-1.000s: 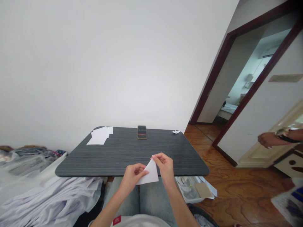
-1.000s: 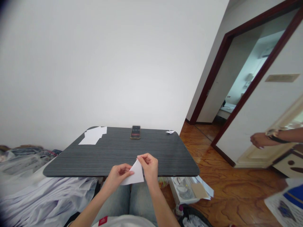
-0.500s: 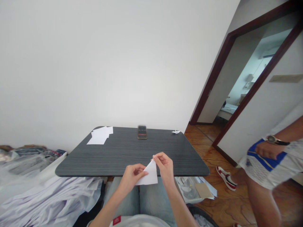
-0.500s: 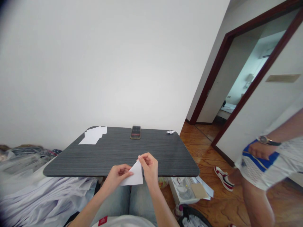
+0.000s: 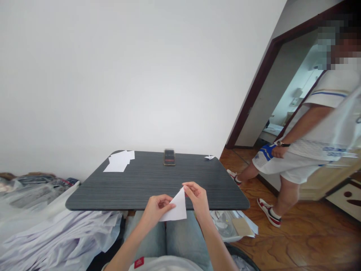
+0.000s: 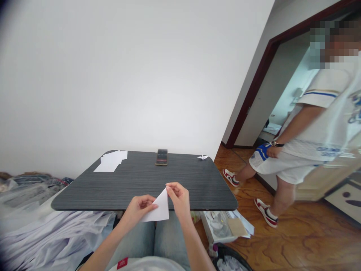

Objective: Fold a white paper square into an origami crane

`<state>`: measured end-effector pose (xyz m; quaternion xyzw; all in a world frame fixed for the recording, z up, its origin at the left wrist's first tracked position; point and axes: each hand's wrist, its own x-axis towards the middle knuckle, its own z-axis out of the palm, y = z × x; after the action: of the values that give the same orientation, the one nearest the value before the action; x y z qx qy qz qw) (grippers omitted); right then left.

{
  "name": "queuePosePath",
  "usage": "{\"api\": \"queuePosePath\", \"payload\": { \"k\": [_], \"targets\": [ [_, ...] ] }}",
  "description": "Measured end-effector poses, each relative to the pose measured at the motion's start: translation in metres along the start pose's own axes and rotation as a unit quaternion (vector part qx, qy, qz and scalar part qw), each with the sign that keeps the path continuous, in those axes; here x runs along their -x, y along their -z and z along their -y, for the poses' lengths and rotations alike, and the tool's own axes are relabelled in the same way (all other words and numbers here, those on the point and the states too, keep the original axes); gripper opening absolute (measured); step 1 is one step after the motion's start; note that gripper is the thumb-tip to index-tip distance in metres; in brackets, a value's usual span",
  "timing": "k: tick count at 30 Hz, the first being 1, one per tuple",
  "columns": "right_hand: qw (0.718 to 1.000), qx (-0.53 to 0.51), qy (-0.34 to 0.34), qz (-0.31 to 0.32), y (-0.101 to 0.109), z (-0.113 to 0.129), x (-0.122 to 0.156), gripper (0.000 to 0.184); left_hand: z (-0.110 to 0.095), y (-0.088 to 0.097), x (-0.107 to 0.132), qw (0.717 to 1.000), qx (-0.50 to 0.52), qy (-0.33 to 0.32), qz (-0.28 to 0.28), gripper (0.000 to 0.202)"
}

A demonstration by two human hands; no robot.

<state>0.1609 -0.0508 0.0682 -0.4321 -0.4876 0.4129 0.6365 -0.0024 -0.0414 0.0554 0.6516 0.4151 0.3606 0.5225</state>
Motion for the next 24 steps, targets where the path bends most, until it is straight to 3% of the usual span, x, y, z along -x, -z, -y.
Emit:
{"api": "queuePosePath", "payload": {
  "k": [7, 12, 17, 24],
  "targets": [
    [0.999, 0.031, 0.009, 0.000, -0.003, 0.000, -0.001, 0.016, -0.004, -0.001, 0.000, 1.000, -0.007, -0.022, 0.005, 0.029],
    [0.998, 0.056, 0.020, -0.003, -0.011, 0.003, 0.003, 0.015, -0.011, -0.008, -0.004, 0.998, 0.063, -0.013, 0.022, 0.029],
    [0.997, 0.068, 0.035, -0.002, -0.015, 0.003, 0.006, 0.016, -0.007, -0.013, -0.008, 0.994, 0.104, 0.011, 0.003, 0.029],
    [0.996, 0.082, 0.007, 0.033, -0.014, 0.001, 0.006, 0.012, -0.007, -0.009, -0.007, 0.998, 0.062, -0.009, -0.010, 0.031]
  ]
}}
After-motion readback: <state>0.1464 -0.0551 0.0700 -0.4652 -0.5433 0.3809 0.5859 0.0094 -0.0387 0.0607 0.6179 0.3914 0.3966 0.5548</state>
